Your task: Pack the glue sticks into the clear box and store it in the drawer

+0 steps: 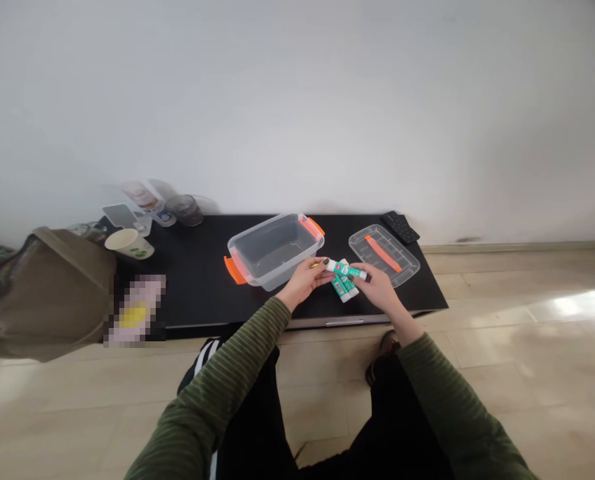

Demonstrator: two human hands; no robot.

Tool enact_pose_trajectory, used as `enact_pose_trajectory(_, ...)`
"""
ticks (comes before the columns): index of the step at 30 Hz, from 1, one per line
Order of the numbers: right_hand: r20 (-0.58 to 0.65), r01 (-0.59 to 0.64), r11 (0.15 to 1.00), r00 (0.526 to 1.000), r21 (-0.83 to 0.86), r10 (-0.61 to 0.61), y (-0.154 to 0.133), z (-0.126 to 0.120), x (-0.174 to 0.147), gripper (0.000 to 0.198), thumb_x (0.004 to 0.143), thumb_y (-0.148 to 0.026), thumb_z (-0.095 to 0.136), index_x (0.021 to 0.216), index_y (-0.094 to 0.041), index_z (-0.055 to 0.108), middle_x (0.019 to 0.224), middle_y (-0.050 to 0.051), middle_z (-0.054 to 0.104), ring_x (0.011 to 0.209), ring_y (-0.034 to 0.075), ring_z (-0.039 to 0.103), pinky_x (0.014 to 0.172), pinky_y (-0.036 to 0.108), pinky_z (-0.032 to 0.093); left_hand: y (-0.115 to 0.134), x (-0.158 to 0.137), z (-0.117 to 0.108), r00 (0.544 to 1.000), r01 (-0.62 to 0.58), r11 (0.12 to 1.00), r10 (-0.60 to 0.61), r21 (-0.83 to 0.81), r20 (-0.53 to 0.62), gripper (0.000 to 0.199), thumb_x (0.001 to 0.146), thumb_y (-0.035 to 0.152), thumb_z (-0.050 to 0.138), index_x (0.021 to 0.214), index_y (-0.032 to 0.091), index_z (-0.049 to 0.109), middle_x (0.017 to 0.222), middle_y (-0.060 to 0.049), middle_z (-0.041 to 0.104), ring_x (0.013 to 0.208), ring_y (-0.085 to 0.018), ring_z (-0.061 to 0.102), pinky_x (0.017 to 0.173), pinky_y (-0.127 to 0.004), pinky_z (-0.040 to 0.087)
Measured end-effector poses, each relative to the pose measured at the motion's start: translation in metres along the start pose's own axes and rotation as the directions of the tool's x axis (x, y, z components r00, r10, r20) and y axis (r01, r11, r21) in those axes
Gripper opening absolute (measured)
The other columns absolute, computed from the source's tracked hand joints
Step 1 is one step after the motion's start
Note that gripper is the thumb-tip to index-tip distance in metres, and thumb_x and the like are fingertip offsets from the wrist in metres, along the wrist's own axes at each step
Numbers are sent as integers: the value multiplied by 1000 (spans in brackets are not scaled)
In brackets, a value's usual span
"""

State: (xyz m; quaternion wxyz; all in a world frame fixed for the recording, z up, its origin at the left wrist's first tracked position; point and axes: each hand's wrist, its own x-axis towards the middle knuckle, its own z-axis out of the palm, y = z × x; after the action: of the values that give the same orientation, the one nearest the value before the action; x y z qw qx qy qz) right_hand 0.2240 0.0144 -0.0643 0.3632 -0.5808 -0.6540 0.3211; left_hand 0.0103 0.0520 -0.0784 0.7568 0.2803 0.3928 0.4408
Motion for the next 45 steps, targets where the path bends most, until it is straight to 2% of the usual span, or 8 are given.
enact_pose_trajectory(8,168,-214,947,970,239,176,7,1,6,43,80,-38,66,117,-17,73,81,5,76,65,18,66,62,29,51,-2,2,-2,990,-116,992,111,58,87,25,83,24,78,104,13,70,96,-7,74,89,-15,72,93,-35,59)
enact_pose_trajectory(12,242,-267,943,946,200,216,11,-4,10,38,84,-38,64,115,-18,74,87,5,77,74,19,70,64,27,52,0,7,-7,981,-190,925,168,330,92,26,89,27,71,111,13,69,102,-8,73,90,-17,71,89,-36,60)
enact_pose_trajectory(16,0,-210,955,977,-207,215,16,-14,18,32,89,-33,59,115,-21,74,98,6,77,90,22,70,81,32,52,0,8,-14,952,-198,516,304,834,38,33,97,22,54,127,14,64,123,-15,68,92,-21,71,90,-40,58)
enact_pose_trajectory(20,-135,-282,814,959,-509,248,17,-16,21,34,94,-34,53,123,-23,69,114,10,74,106,26,67,87,33,49,-6,5,-20,939,-127,15,324,992,116,38,96,12,48,132,16,60,138,-16,60,114,-25,66,104,-39,49)
enact_pose_trajectory(25,-139,-295,682,951,-669,276,14,-3,23,34,97,-34,48,122,-20,66,113,13,72,108,27,66,84,34,49,-16,2,-21,962,-57,-225,249,973,114,40,95,11,49,134,16,56,135,-16,55,105,-24,67,93,-34,52)
enact_pose_trajectory(35,-70,-271,584,936,-765,344,19,7,28,27,92,-27,54,113,-15,65,111,17,68,117,30,58,84,36,50,-15,-1,-15,977,-6,-215,208,977,51,21,95,11,46,111,14,59,117,-14,60,98,-22,66,88,-33,51)
enact_pose_trajectory(41,-16,-125,654,985,-746,171,12,11,26,27,96,-28,50,115,-20,67,122,15,63,123,27,51,81,32,50,-14,-12,-13,971,-98,-148,204,984,128,19,91,10,48,105,14,61,112,-14,61,97,-23,64,89,-34,49)
enact_pose_trajectory(45,49,-117,662,973,-740,226,10,18,27,26,96,-29,52,113,-20,70,121,14,64,120,27,52,82,32,50,-13,-12,-15,964,-120,-77,231,990,135,18,86,8,53,100,16,62,107,-12,62,97,-23,63,91,-35,48)
